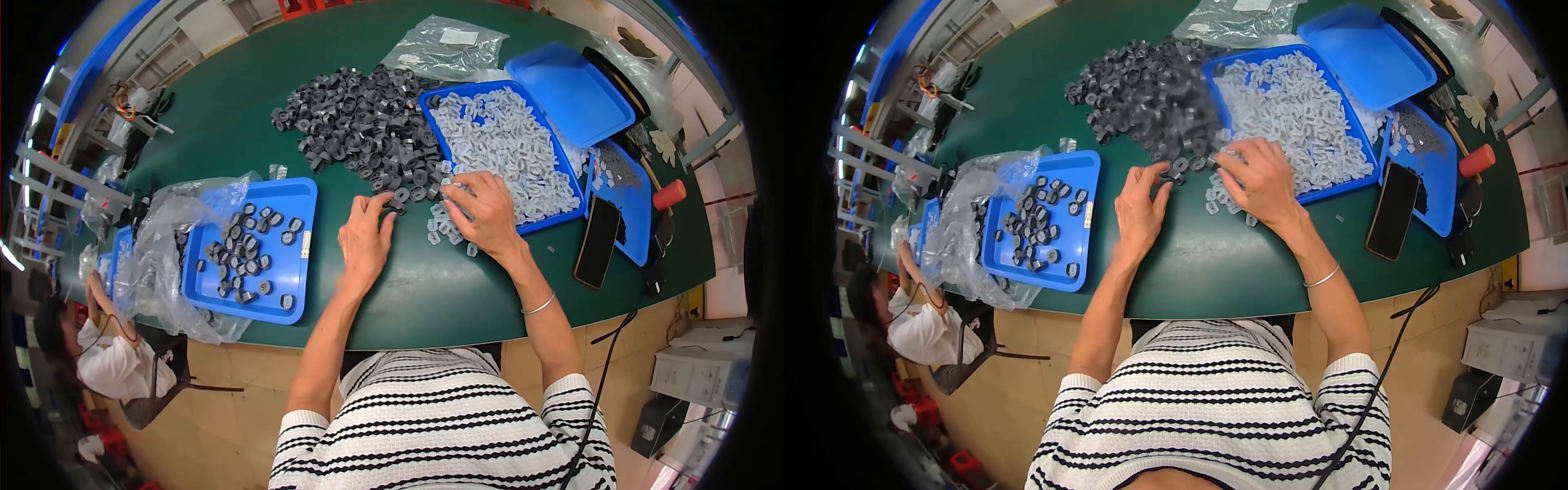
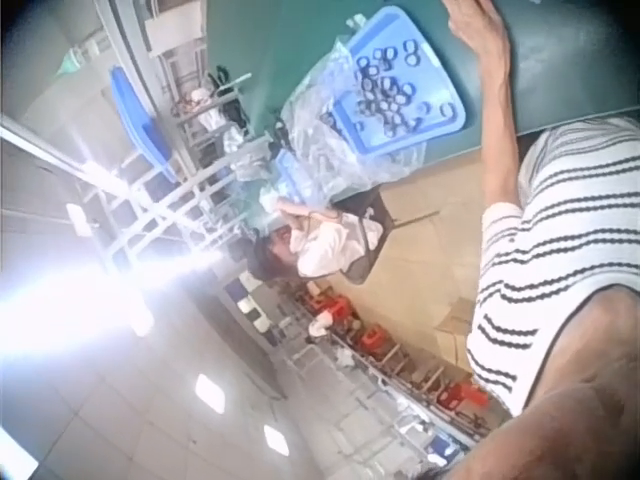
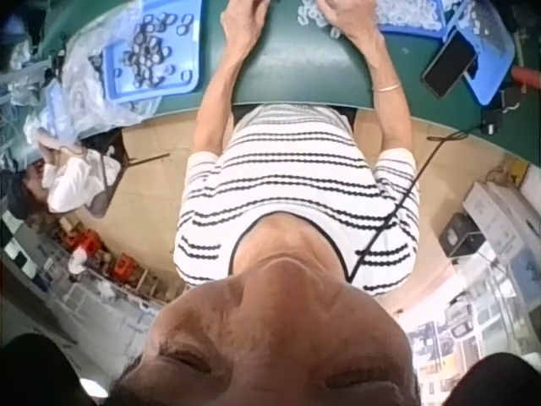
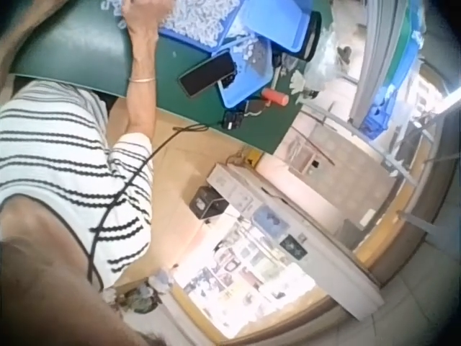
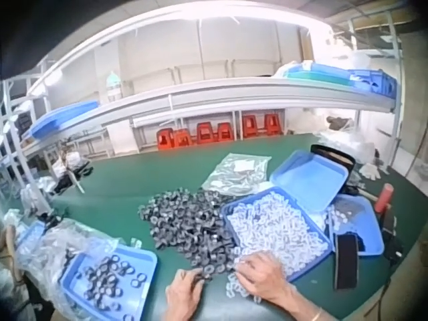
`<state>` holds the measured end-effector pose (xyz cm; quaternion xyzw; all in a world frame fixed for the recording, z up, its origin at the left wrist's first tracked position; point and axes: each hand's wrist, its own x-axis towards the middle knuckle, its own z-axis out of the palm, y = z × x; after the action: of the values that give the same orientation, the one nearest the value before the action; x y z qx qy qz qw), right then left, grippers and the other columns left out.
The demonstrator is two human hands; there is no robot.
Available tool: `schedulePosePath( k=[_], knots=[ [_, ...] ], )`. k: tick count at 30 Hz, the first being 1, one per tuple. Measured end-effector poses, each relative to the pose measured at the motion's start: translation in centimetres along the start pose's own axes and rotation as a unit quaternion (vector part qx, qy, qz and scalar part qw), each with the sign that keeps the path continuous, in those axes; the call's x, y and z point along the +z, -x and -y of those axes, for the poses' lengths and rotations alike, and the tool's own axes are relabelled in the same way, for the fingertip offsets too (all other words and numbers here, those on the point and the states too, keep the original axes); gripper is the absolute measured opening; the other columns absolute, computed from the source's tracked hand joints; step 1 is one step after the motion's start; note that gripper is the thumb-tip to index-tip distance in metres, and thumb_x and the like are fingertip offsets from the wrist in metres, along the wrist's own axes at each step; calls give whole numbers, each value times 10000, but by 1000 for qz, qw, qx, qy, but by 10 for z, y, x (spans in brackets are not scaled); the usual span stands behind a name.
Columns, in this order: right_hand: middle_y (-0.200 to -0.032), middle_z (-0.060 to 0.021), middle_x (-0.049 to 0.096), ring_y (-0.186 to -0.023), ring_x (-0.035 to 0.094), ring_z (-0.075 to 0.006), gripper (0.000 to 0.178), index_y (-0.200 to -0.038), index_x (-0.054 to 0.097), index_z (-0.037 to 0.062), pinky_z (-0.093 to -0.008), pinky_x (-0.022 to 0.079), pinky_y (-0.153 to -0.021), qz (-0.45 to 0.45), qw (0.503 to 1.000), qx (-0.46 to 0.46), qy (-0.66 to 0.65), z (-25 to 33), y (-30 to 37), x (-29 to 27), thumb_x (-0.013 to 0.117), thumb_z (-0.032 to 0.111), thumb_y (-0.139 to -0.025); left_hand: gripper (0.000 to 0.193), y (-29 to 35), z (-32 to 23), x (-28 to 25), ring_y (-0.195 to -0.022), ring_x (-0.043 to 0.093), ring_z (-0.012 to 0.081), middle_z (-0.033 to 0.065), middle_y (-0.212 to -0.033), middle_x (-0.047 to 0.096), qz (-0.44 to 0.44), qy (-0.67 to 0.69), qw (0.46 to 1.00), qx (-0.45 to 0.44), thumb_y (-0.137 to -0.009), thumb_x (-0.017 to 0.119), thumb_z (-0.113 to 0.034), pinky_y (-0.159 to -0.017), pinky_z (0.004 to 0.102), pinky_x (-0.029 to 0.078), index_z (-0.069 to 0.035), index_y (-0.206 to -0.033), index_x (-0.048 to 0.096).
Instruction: The person assembles plastic components by hand, repeatedly taking small plastic inserts and pressing them into plastic housings.
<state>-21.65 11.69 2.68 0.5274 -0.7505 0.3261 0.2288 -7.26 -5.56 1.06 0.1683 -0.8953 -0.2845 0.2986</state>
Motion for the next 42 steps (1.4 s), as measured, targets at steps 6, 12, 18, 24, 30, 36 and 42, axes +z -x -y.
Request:
schedulePosePath(
  k=[6, 12, 18, 24, 30, 36, 42],
  knots=[
    [-980, -64, 625, -949, 585, -257, 215, -939, 674, 104, -390, 448, -811, 65, 997, -29, 0, 4, 3, 8, 732, 152, -738, 221, -8, 15, 12, -716, 619, 316, 86, -914, 575, 52, -21, 998, 12, -815, 701, -107, -595, 427, 471, -120, -1020, 621],
    [-1074, -85, 601, -1053, 550, -253, 219, -932, 669, 98, -440, 399, -967, 166, 985, -50, 9, 19, 3, 2, 732, 157, -730, 176, -2, 4, -6, -620, 593, 215, 71, -815, 596, 80, 18, 995, -48, -803, 698, -74, -545, 356, 451, -61, -950, 603],
    [-1131, -79, 584, -1087, 537, -259, 244, -944, 689, 121, -475, 340, -1061, 188, 981, -47, -2, 22, 15, -1, 744, 95, -707, 142, 18, 1, -18, -570, 575, 117, 55, -798, 651, 131, 213, 951, -184, -842, 656, -51, -513, 269, 465, -34, -981, 632],
    [-1066, -87, 577, -1072, 530, -265, 227, -920, 698, 77, -489, 335, -1068, 218, 976, -16, -19, 30, 10, 2, 746, 98, -699, 223, 29, 3, -22, -626, 603, 67, 29, -833, 643, 190, 375, 861, -285, -908, 606, -47, -483, 186, 457, -23, -1124, 658],
    [-1046, -103, 572, -1066, 528, -274, 195, -951, 699, 49, -490, 337, -1065, 240, 970, -25, -12, 31, 9, 1, 683, 55, -757, 253, 38, 6, -25, -775, 621, 87, 52, -951, 641, 202, 470, 796, -325, -939, 565, -51, -548, 199, 501, -19, -1180, 635],
    [-1044, -112, 569, -1053, 526, -288, 175, -921, 688, 34, -493, 336, -1057, 229, 973, -25, -21, 30, 13, 2, 679, 24, -746, 265, 43, 7, -25, -847, 617, 106, 64, -993, 642, 198, 455, 809, -313, -938, 577, -62, -619, 212, 524, -14, -1195, 626],
    [-1036, -139, 554, -1027, 501, -328, 94, -822, 620, 17, -470, 382, -951, 201, 976, 14, -82, 39, 15, 2, 640, 3, -730, 323, 46, 3, -21, -801, 610, 120, 66, -997, 643, 181, 321, 895, -251, -862, 674, -64, -626, 261, 511, -51, -1182, 637]
  ],
)
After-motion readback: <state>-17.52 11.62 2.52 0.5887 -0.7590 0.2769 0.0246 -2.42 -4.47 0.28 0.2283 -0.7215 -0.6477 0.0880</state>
